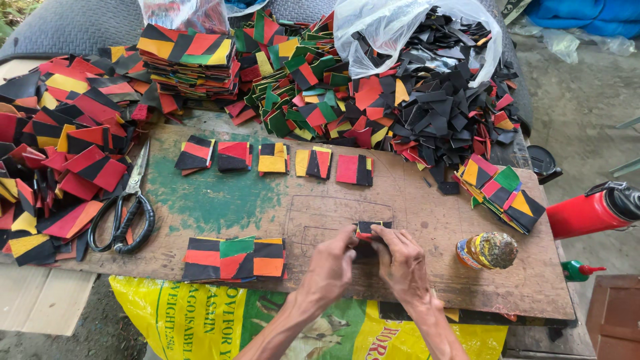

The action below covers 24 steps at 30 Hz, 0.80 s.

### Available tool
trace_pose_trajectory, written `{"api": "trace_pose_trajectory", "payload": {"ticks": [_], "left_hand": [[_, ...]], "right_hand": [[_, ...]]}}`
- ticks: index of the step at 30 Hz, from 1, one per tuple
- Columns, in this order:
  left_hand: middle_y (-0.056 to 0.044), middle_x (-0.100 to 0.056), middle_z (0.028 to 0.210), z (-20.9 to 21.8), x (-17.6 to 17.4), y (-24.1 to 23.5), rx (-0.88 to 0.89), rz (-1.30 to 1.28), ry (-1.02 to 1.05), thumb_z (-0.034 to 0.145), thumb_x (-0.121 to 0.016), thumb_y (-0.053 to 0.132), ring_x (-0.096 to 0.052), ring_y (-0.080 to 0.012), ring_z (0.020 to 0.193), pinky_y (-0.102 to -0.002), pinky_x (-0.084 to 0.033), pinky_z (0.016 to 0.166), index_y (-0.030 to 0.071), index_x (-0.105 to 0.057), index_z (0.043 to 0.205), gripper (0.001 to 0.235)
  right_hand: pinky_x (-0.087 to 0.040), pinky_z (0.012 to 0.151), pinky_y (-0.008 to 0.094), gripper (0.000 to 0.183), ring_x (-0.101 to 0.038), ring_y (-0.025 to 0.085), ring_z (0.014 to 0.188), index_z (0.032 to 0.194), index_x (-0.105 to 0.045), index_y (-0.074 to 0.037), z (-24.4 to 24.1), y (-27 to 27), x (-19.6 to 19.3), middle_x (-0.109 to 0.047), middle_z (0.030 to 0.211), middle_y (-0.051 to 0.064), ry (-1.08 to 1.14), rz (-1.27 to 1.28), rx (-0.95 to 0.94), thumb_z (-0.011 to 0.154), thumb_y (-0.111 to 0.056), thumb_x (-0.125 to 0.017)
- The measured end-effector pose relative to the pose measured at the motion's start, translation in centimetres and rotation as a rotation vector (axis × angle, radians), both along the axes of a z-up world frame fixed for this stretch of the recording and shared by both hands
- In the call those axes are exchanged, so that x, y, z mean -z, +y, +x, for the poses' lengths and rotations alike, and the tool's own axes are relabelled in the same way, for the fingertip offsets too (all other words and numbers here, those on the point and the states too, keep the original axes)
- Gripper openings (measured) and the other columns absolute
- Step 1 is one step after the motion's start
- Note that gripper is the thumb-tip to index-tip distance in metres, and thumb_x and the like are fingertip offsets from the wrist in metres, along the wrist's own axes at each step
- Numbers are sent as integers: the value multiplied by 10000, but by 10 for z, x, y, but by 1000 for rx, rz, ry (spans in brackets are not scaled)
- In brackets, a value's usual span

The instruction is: The person assembles small colored rubber pieces into square tiles by hand, arranging them into geometric patterns and pressing them together. The person repeatedly picks up pieces, aligns them, and places the completed tiles on the table.

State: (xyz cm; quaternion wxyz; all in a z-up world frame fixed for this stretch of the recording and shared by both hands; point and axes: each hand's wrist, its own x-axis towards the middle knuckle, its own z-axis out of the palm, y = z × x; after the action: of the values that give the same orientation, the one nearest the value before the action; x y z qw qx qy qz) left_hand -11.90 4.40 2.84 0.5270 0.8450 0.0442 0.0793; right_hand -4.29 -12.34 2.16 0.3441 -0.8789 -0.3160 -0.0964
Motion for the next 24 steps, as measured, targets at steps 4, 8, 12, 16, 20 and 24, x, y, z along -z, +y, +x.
{"api": "trace_pose_trajectory", "payload": {"ticks": [4, 8, 12, 16, 20, 24], "left_hand": [[-249, -662, 1075, 1, -2, -2, 132, 177, 66, 882, -636, -38, -649, -423, 1006, -493, -517, 886, -46, -552, 1311, 437], [-234, -643, 1119, 5, -2, -1, 158, 268, -56, 806, -752, 51, -608, -411, 1037, -490, -501, 879, -46, -589, 1220, 456], [-216, -633, 1147, 23, 0, -6, 234, 520, -230, 683, -810, 132, -577, -379, 1091, -483, -489, 889, -19, -628, 1060, 445], [-197, -640, 1109, 34, -1, -5, 337, 532, -152, 721, -777, 87, -588, -374, 1080, -468, -509, 900, -21, -615, 1061, 392], [-226, -670, 960, 45, -6, -1, 391, 484, -32, 882, -702, 95, -643, -383, 921, -490, -525, 816, -28, -599, 1080, 256], [-233, -697, 845, 59, -14, 8, 392, 433, 63, 897, -629, 41, -681, -388, 807, -498, -539, 731, 2, -599, 1166, 273]], "right_hand": [[-586, 819, 356, 208, -732, 239, 908, 1106, -740, -63, 5, -11, 2, -767, 1011, 126, -30, 267, 236, 904, -11, -739], [-549, 737, 314, 288, -661, 205, 825, 1166, -689, 16, 11, -40, 1, -717, 975, 147, 396, 830, 520, 895, 48, -780], [-618, 831, 307, 410, -730, 182, 917, 1156, -628, 7, -3, -57, 19, -744, 1047, 144, 678, 1006, 376, 779, 98, -760], [-599, 774, 328, 362, -706, 180, 894, 1195, -642, 30, -16, -60, 42, -737, 1062, 111, 896, 1025, 373, 842, 30, -725], [-565, 786, 276, 284, -671, 140, 878, 1212, -652, 55, -21, -63, 51, -734, 1054, 98, 887, 906, 292, 966, -85, -675], [-553, 780, 260, 274, -664, 114, 857, 1208, -631, 30, -17, -56, 47, -717, 1022, 87, 882, 767, 200, 972, -108, -650]]}}
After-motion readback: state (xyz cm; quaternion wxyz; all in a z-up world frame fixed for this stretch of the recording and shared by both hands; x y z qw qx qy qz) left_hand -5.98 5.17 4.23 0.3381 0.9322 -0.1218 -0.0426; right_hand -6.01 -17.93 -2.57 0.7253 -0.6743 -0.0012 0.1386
